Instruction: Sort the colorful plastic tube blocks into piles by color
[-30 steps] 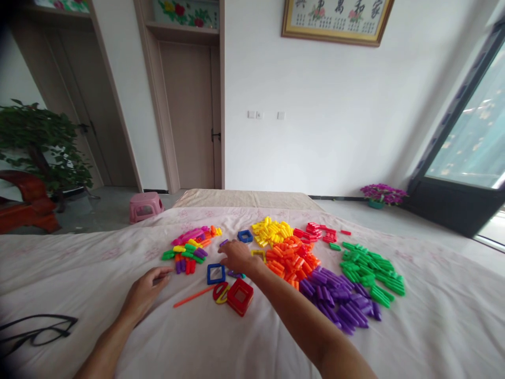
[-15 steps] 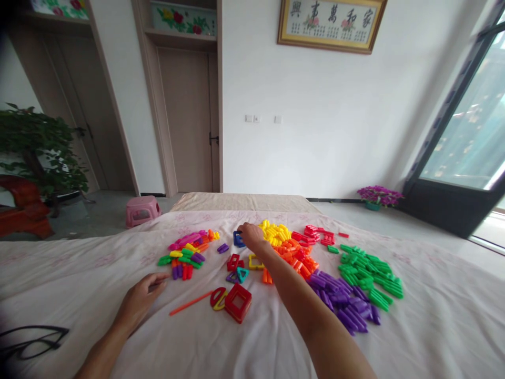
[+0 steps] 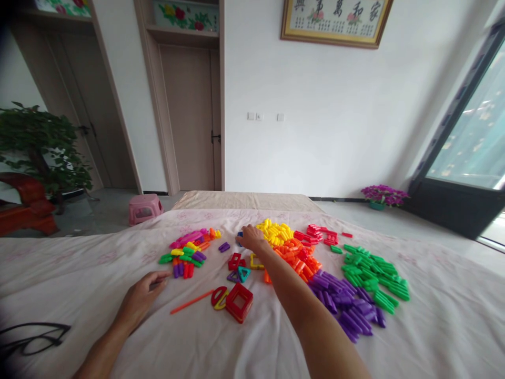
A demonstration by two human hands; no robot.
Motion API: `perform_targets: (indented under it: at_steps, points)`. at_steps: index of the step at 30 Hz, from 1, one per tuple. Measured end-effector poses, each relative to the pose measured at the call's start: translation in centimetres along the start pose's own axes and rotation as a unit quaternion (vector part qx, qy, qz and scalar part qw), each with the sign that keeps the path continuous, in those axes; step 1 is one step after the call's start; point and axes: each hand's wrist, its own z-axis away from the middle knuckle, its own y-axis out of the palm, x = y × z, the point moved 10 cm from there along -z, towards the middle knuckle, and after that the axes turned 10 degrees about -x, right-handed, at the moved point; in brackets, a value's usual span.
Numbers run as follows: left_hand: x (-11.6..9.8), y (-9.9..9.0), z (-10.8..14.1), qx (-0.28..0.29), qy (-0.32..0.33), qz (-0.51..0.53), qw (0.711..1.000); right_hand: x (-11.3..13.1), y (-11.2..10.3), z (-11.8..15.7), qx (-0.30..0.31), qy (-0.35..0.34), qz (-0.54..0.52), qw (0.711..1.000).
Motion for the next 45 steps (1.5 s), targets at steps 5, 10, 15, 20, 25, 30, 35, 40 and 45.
perform_targets:
  at_steps: [5, 10, 15, 20, 25, 30, 35, 40, 45]
  points:
    - [0.1, 0.1, -0.1, 0.0, 0.004, -0.002, 1.0, -0.3, -1.4, 0.5, -0.009, 0.005, -0.012, 1.0]
    - [-0.1, 0.0, -0.1, -0.002, 0.006, -0.004, 1.0, -1.4, -4.1, 3.4, 0.027, -0.007, 0.002, 1.0]
    - [-0.1, 0.0, 0.0, 0.0, 0.005, -0.006, 1.0, -0.2, -3.8, 8.2, 0.104, -0.098, 0.053, 0.988]
    - [-0.1, 0.0, 0.1, 0.0, 0.012, 0.006, 1.0, 0.3, -2.3, 9.0, 0.083, -0.119, 0.077, 0.986]
    - [0.1, 0.2, 0.0, 0.003, 0.006, 0.0, 1.0, 0.5, -1.8, 7.5, 0.039, -0.113, 0.05, 0.992]
    - [0.3, 0.3, 0.1, 0.01, 0.003, -0.001, 1.0, 0.7, -3.8, 9.1, -0.015, -0.089, -0.05, 0.995]
    - [0.1, 0.2, 0.1, 0.012, 0.01, -0.006, 1.0, 2.3, -5.2, 15.6, 0.008, -0.072, -0.211, 0.975]
    - [-0.6, -0.2, 0.3, 0.002, 0.024, -0.009, 1.0, 4.9, -4.3, 21.3, 0.018, -0.077, -0.153, 0.985]
    - [-0.7, -0.3, 0.7, 0.001, 0.03, -0.014, 0.999, 3.6, -3.2, 21.3, -0.051, -0.034, -0.109, 0.992]
